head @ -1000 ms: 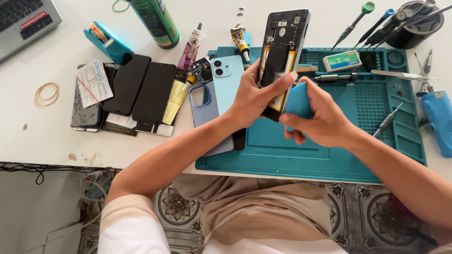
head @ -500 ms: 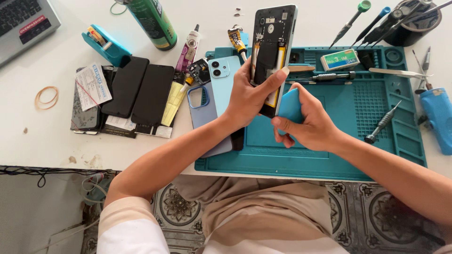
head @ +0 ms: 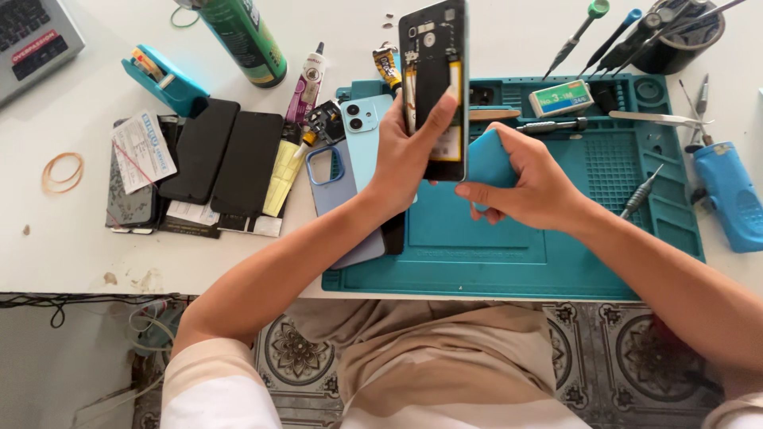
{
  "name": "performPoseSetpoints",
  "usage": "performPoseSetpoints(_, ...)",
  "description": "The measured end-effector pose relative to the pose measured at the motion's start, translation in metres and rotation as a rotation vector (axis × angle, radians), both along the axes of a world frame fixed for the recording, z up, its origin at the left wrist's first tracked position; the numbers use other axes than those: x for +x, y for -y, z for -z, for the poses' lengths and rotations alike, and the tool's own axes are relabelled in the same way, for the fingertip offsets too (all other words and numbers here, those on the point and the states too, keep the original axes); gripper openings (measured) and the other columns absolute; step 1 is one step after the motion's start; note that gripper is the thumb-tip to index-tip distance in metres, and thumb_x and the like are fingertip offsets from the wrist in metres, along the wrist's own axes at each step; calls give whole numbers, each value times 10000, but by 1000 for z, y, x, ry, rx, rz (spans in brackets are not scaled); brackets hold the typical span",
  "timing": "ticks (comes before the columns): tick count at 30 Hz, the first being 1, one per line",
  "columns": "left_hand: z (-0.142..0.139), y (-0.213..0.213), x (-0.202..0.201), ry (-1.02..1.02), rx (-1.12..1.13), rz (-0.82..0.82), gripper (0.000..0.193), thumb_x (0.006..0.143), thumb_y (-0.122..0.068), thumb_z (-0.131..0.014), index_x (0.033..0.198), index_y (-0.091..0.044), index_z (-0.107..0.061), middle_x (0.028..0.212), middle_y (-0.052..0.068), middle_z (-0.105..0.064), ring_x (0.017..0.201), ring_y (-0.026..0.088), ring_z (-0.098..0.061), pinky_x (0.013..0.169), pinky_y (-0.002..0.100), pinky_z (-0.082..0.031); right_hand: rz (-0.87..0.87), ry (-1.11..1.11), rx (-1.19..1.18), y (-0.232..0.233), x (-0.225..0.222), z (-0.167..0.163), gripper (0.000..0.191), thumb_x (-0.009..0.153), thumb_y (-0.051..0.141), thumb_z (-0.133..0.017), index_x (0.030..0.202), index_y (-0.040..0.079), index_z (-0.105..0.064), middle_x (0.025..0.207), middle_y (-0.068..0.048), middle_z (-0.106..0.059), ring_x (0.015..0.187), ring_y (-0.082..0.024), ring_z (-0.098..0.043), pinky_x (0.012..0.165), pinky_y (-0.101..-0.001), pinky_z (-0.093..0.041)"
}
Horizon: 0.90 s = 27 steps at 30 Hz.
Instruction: The person holds an opened smartphone in one hand and uses a pry tool to work around the edge of the device, then uses a blue suction cup and a wooden spudger to lift and separate the back cover and internal components on a repair mat.
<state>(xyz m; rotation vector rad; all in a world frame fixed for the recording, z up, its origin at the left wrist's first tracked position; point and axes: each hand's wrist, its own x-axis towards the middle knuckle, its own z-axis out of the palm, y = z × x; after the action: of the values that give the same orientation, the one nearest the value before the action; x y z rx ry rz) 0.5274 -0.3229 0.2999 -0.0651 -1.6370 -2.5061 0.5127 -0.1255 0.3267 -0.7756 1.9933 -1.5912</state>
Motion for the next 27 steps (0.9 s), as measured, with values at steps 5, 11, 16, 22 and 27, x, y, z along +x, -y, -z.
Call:
performPoseSetpoints(5, 0, 5, -7, 37, 213, 129, 465, 946, -479, -728, 1097, -85, -532, 832, 6, -612, 612, 100, -611, 431, 273, -473, -30, -46, -155, 2, 4, -1, 165, 1047, 129, -631, 1121, 46, -510, 850, -67, -731, 697, -113, -710, 570, -261, -581)
performPoseSetpoints(11, 8, 8, -13, 213, 386, 175, 420, 976, -483, -682, 1061, -92, -554, 879, 4, -615, 689, 88, -618, 547, 275, -535, 35, -261, -71, 17, 17, 8, 173, 1054, 140, -606, 1147, 7, -545, 923, -75, -735, 825, -143, -770, 628, -287, -652)
performPoseSetpoints(16, 18, 6, -17, 230, 488, 223, 367, 1014, -413, -642, 1065, -68, -529, 920, 28, -632, 740, 118, -626, 612, 297, -550, 63, -266, -86, 18, 17, 7, 188, 1057, 150, -591, 1151, 3, -522, 945, -93, -709, 805, -140, -762, 591, -280, -632)
performPoseSetpoints(22, 16, 5, -11, 161, 464, 299, 373, 1088, -389, -606, 1232, -68, -484, 982, 48, -630, 807, 141, -644, 680, 341, -583, 105, -100, -139, 16, 15, 5, 178, 1084, 183, -550, 1153, 26, -503, 899, -79, -682, 741, -119, -715, 572, -274, -571)
performPoseSetpoints(27, 6, 6, -3, 96, 388, 397, 411, 1073, -423, -556, 1274, -76, -469, 1038, 88, -675, 808, 211, -701, 484, 401, -521, 84, -57, -140, 15, 14, 6, 162, 1096, 194, -533, 1136, 43, -488, 845, -76, -700, 654, -112, -654, 569, -272, -544)
